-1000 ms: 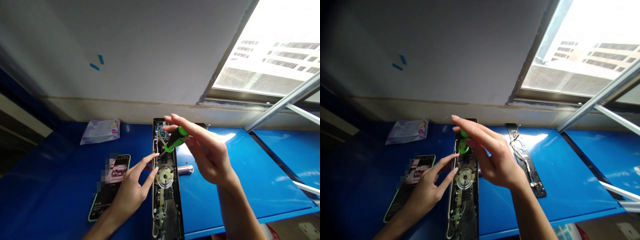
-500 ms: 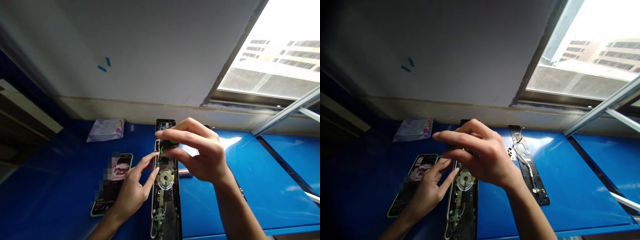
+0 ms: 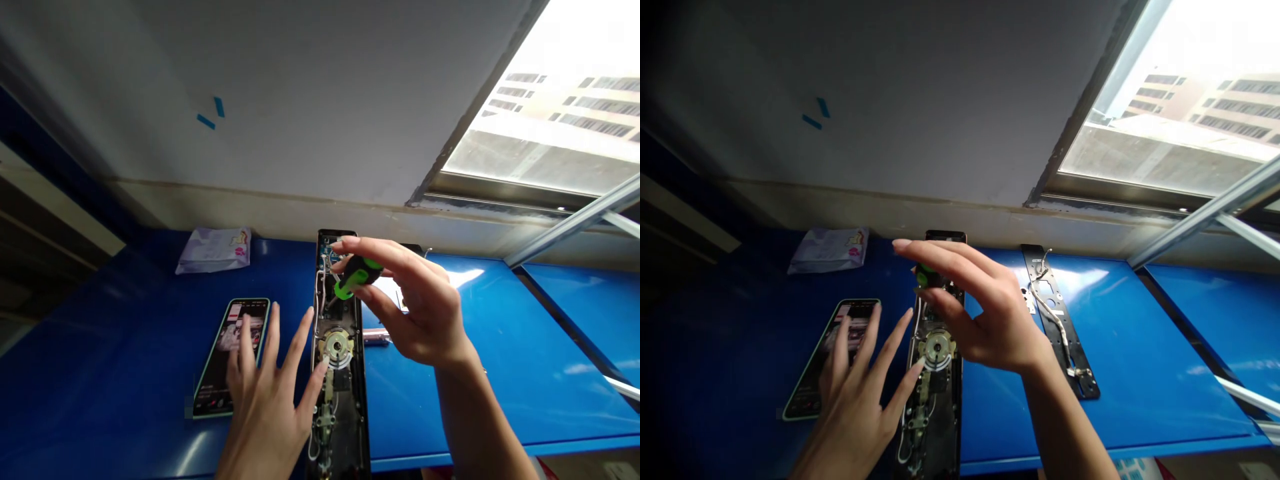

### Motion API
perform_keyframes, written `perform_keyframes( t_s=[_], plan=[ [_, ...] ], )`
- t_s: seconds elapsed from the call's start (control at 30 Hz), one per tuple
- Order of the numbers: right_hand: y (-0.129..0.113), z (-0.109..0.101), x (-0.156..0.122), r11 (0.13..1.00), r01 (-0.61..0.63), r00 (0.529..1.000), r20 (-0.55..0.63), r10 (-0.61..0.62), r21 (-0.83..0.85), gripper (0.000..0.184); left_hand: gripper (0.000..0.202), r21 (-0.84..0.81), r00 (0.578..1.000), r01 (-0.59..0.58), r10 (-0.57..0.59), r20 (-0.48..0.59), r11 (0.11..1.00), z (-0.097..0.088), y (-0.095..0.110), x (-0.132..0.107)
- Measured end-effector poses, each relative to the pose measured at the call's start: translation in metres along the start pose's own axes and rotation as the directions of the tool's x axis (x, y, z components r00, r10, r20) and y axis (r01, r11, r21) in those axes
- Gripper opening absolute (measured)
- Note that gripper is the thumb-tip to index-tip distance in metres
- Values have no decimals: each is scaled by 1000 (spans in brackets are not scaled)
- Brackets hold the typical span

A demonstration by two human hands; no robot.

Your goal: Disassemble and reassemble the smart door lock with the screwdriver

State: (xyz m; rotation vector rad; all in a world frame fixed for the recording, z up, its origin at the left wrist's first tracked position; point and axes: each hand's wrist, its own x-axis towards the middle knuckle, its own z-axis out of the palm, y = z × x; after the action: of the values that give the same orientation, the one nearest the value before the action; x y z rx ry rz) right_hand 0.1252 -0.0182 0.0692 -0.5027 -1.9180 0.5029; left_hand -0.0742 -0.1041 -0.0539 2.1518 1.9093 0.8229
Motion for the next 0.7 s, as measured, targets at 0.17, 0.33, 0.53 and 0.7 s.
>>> perform_keyframes(
  t_s=[0.17,0.33,0.53,0.7],
  plan=[
    [3,-4,-3,999,-41,999,-25,41,5,56,70,67,984,96,-105,142,993,-12,-8,-37],
    [6,-6,-3,999,-32,999,-34,32,-2,58,68,41,982,109,-114,152,993,-14,-14,-39],
    [7,-3,-6,999,-25,998,-60,23,-32,57,66,-45,977,152,-143,160,987,-15,-6,-26],
    [6,-2,-9,999,-13,997,-76,10,-40,55,61,-77,985,116,-105,136,990,-17,0,-16]
  ],
)
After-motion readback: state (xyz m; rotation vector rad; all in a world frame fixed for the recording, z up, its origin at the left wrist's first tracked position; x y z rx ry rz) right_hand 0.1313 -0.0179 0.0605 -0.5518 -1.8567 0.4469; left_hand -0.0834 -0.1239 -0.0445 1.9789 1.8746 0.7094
